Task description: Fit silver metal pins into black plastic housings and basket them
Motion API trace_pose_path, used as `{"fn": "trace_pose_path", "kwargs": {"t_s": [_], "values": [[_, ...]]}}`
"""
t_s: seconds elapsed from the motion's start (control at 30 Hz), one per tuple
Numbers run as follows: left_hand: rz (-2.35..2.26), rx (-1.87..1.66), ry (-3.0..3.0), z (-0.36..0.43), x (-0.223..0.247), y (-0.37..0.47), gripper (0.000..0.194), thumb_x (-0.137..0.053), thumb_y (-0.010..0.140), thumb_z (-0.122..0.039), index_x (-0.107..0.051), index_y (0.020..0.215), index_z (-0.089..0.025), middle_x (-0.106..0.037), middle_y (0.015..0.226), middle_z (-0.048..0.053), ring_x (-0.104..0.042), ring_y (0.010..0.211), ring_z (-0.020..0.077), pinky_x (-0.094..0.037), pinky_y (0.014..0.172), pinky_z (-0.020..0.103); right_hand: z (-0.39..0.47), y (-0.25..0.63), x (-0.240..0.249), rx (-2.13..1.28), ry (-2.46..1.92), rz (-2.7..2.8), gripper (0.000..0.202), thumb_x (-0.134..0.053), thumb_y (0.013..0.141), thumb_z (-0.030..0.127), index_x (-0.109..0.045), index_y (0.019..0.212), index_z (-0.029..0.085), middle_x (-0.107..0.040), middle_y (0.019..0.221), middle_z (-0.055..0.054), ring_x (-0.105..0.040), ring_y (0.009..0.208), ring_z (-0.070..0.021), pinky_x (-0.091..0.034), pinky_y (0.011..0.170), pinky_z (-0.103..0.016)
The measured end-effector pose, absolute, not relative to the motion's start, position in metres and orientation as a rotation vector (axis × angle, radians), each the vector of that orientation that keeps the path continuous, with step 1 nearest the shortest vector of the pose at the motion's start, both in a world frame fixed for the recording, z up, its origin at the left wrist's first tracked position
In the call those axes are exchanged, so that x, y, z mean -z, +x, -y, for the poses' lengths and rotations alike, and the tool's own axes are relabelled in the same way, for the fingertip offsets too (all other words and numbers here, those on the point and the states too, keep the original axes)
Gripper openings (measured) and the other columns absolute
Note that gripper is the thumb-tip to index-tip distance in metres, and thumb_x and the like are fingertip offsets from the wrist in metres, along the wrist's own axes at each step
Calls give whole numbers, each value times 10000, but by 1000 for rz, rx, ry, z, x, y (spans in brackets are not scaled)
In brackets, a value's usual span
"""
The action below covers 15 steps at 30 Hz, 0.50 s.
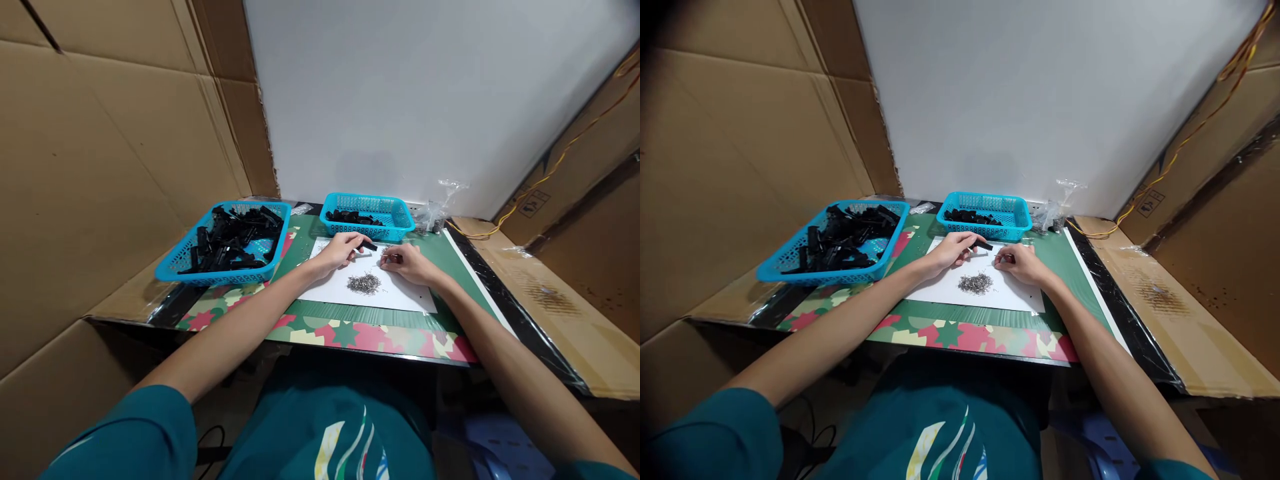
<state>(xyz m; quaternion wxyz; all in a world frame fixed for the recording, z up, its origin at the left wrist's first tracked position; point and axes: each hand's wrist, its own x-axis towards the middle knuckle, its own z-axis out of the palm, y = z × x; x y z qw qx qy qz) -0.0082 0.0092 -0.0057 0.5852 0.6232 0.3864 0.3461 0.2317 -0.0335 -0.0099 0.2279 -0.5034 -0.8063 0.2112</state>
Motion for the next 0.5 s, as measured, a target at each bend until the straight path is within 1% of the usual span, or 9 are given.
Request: {"fn": "trace_pose_path", "kwargs": {"t_s": [0.1,0.2,0.27,0.4,0.5], "values": [[-889,-826,1585,-9,5,-8,300,-630,1032,-374,-757,1228,-185,-580,765,33,-387,522,98,-246,460,273,35,230,8,-531,-1417,2271,134,-681,953,287,-767,902,198,-737,918,-48,-606,873,-215,-284,857,-363],[-907,-854,1601,-8,5,-7,336,-681,980,-294,-707,1297,-186,-583,803,29,-466,583,116,-308,488,277,38,229,8,-497,-1407,2309,135,-675,969,298,-762,934,200,-740,954,-62,-616,894,-226,-276,905,-391],[-921,-830,1599,-8,5,-6,330,-669,973,-258,-684,1295,-188,-550,764,8,-462,570,116,-311,494,276,39,229,8,-479,-1399,2321,147,-662,982,305,-756,941,201,-736,941,-60,-619,883,-226,-271,930,-406],[-937,-777,1624,-4,2,-8,241,-613,1010,-290,-691,1214,-190,-467,656,-27,-420,523,114,-271,491,271,41,227,8,-489,-1387,2328,152,-635,1005,307,-727,953,198,-726,881,-36,-624,860,-222,-261,978,-431],[-937,-732,1640,-1,-2,-10,259,-587,1024,-298,-706,1218,-174,-470,642,-25,-433,526,122,-295,508,278,41,228,10,-501,-1384,2334,154,-646,1005,327,-716,952,199,-717,869,-24,-622,856,-220,-264,996,-437]]}}
